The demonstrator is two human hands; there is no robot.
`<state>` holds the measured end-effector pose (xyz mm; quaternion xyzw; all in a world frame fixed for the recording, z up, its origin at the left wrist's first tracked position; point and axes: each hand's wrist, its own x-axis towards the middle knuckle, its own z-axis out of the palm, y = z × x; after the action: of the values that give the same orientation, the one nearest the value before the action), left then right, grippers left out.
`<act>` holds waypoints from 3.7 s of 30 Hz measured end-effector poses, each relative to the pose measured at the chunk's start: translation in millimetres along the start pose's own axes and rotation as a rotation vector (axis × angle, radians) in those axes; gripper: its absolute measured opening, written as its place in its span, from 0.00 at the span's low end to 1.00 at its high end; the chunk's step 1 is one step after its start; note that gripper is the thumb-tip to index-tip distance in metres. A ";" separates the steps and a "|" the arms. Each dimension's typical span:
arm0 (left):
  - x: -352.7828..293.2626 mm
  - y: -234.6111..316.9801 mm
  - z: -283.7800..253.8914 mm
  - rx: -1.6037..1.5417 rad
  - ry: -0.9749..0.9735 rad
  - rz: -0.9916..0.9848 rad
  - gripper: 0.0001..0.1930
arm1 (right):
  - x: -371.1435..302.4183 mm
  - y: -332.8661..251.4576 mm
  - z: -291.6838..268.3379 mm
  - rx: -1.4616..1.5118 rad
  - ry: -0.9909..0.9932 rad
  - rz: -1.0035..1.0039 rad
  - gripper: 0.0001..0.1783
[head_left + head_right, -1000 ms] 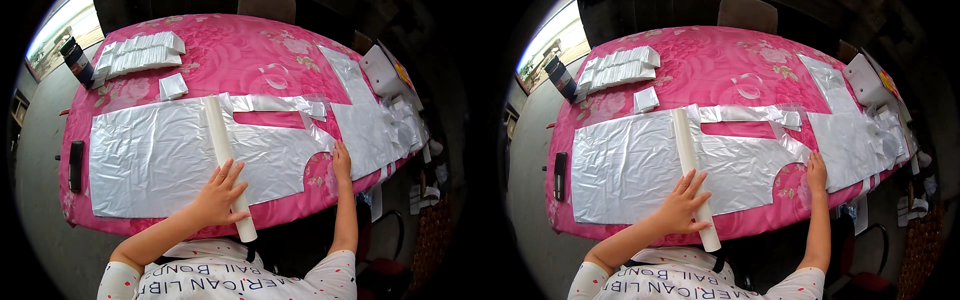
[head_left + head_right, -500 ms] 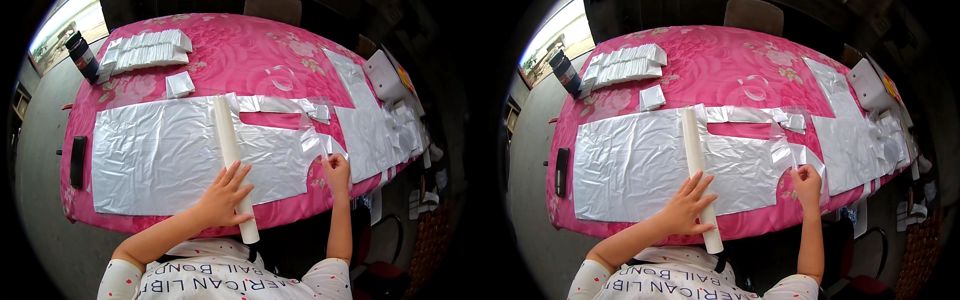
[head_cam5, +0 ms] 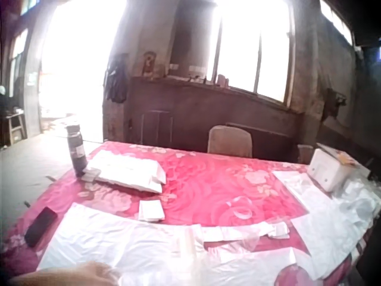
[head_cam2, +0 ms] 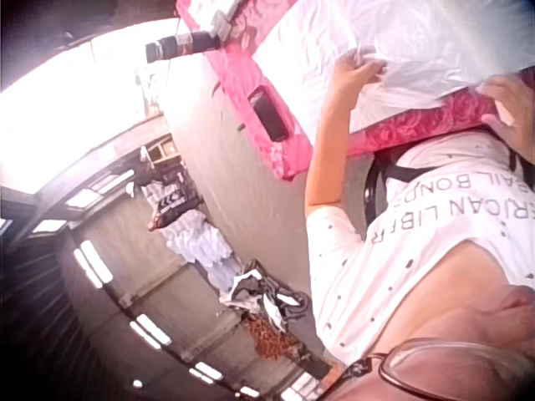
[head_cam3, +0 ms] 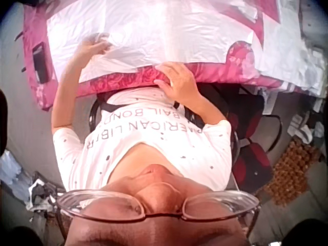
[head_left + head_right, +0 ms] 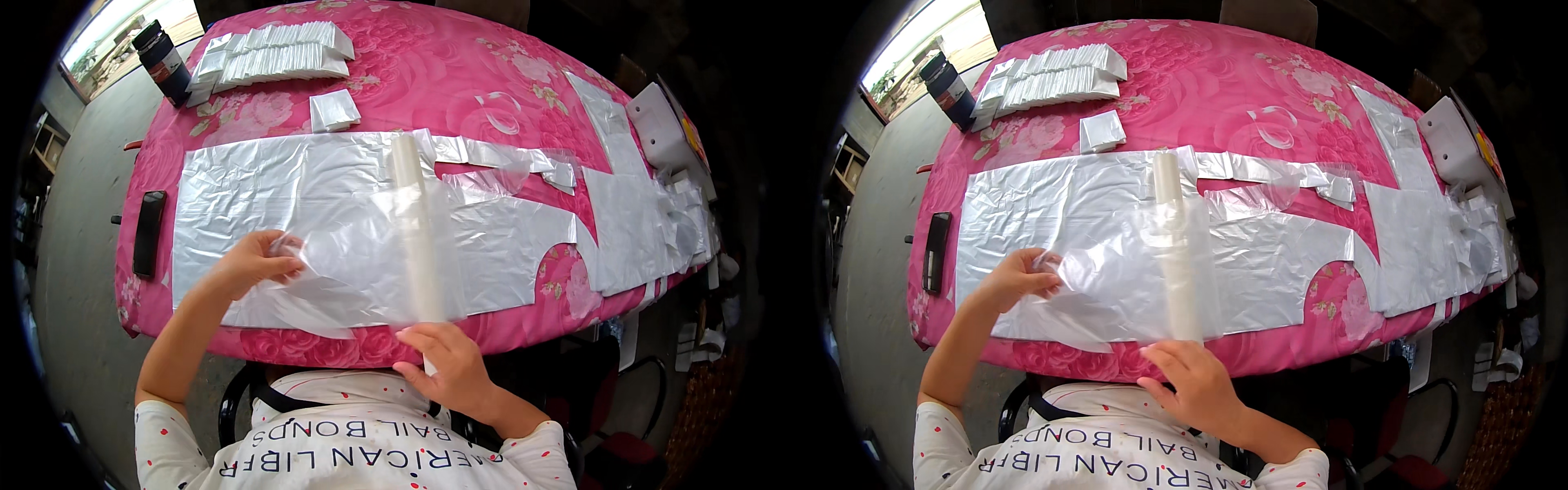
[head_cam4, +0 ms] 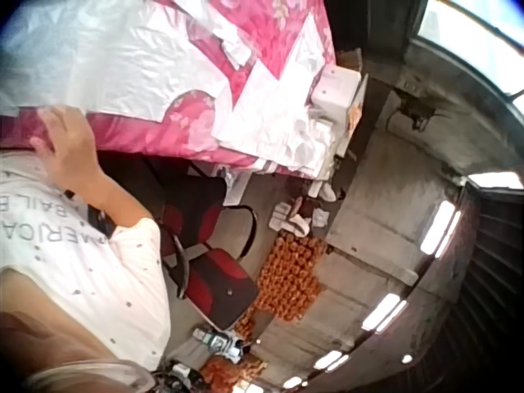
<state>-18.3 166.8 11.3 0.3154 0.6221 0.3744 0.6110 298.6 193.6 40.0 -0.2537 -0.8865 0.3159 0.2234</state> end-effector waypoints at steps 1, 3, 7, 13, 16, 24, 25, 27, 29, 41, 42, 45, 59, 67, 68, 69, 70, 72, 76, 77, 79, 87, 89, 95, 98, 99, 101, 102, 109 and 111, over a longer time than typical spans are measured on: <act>-8.0 -2.4 -22.8 0.022 0.074 -0.042 0.19 | -7.0 4.0 -1.5 -0.207 0.095 0.058 0.23; -21.6 -4.2 -51.9 0.106 0.182 -0.077 0.19 | -13.8 1.8 -10.4 -0.268 -0.033 0.365 0.25; -28.2 -17.0 -82.1 0.391 0.309 0.046 0.18 | -33.6 11.3 0.8 -0.060 -0.232 0.744 0.28; -33.7 -7.4 -55.3 1.549 0.629 0.543 0.20 | -42.0 15.7 8.0 0.006 -0.259 0.784 0.25; -10.5 3.3 13.6 1.112 0.455 0.756 0.22 | -41.6 13.4 5.5 0.025 -0.289 0.827 0.24; 61.7 -26.5 137.7 0.863 0.264 0.872 0.30 | -42.3 7.9 3.3 0.095 -0.327 0.843 0.24; 66.1 -28.6 139.5 0.881 0.242 0.867 0.30 | -41.6 7.3 2.6 0.122 -0.327 0.852 0.25; 71.8 -33.5 141.4 1.048 0.287 0.838 0.29 | -42.0 12.8 2.8 0.144 -0.363 0.857 0.27; 73.6 -35.6 143.0 1.149 0.316 0.815 0.29 | -38.5 18.0 2.2 0.147 -0.361 0.840 0.28; 71.3 -32.1 142.8 1.238 0.299 0.811 0.30 | 144.6 133.2 1.3 0.078 0.111 0.610 0.27; 70.0 -31.9 141.5 1.241 0.301 0.805 0.31 | 159.1 141.1 1.6 0.424 0.137 0.695 0.23; 69.2 -30.2 142.9 1.234 0.300 0.806 0.31 | 183.1 169.7 5.3 1.135 0.382 0.692 0.15; 73.2 -36.0 144.8 1.214 0.266 0.840 0.32 | 160.8 259.7 -183.0 1.517 1.168 0.188 0.18; 71.7 -34.9 149.1 1.188 0.280 0.891 0.32 | 164.2 239.4 -163.8 1.368 0.806 0.330 0.16; 70.8 -34.1 149.1 1.190 0.264 0.869 0.32 | 163.2 239.6 -157.1 1.373 0.828 0.349 0.16; 69.8 -32.3 148.9 1.192 0.249 0.846 0.32 | 161.8 241.5 -153.4 1.395 0.817 0.369 0.15; 67.6 -30.6 147.2 1.194 0.233 0.824 0.33 | 157.9 246.6 -152.1 1.411 0.806 0.378 0.16; 63.7 -28.3 140.7 1.043 0.218 0.860 0.33 | 151.0 258.5 -153.2 1.449 0.778 0.395 0.16; 51.7 -16.7 67.4 0.910 0.575 0.878 0.34 | 144.0 251.7 -146.6 1.406 0.733 0.379 0.16; 49.9 -21.4 33.2 0.919 0.746 0.837 0.32 | 140.1 257.8 -149.4 1.428 0.676 0.360 0.15; 41.2 -35.6 -34.1 1.014 1.017 0.552 0.32 | 130.9 282.4 -163.8 1.508 0.555 0.307 0.15; -19.1 -49.7 -123.9 0.809 1.034 0.090 0.19 | 148.1 282.3 -135.8 1.485 0.595 0.329 0.14; -25.8 -48.9 -121.4 0.863 1.020 0.089 0.13 | 145.8 286.2 -138.5 1.509 0.512 0.312 0.14; -73.0 -77.6 -117.5 0.983 1.051 0.020 0.08 | 157.9 246.9 -107.9 1.454 0.611 0.404 0.16; -89.8 -73.8 -111.3 1.059 1.096 -0.092 0.08 | 164.7 236.6 -95.5 1.455 0.559 0.396 0.17; -87.1 -72.4 -109.5 1.093 1.113 -0.116 0.09 | 165.3 233.6 -94.1 1.451 0.552 0.395 0.18; -80.4 -70.2 -101.8 1.188 1.118 0.175 0.15 | 170.9 223.5 -89.0 1.451 0.551 0.375 0.18; -74.0 -69.5 -97.5 1.230 1.114 0.323 0.18 | 172.4 220.5 -88.9 1.450 0.551 0.364 0.19; 6.0 10.6 2.3 0.892 0.642 0.752 0.25 | 161.6 186.0 -96.4 1.137 0.447 0.223 0.34; 28.9 38.6 33.5 0.793 0.514 0.869 0.27 | 157.5 164.9 -97.7 0.910 0.325 0.122 0.38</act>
<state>11.0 214.2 29.9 0.6409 0.6554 0.3930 0.0717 282.3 441.1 34.6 -0.2277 -0.5957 0.6402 0.4283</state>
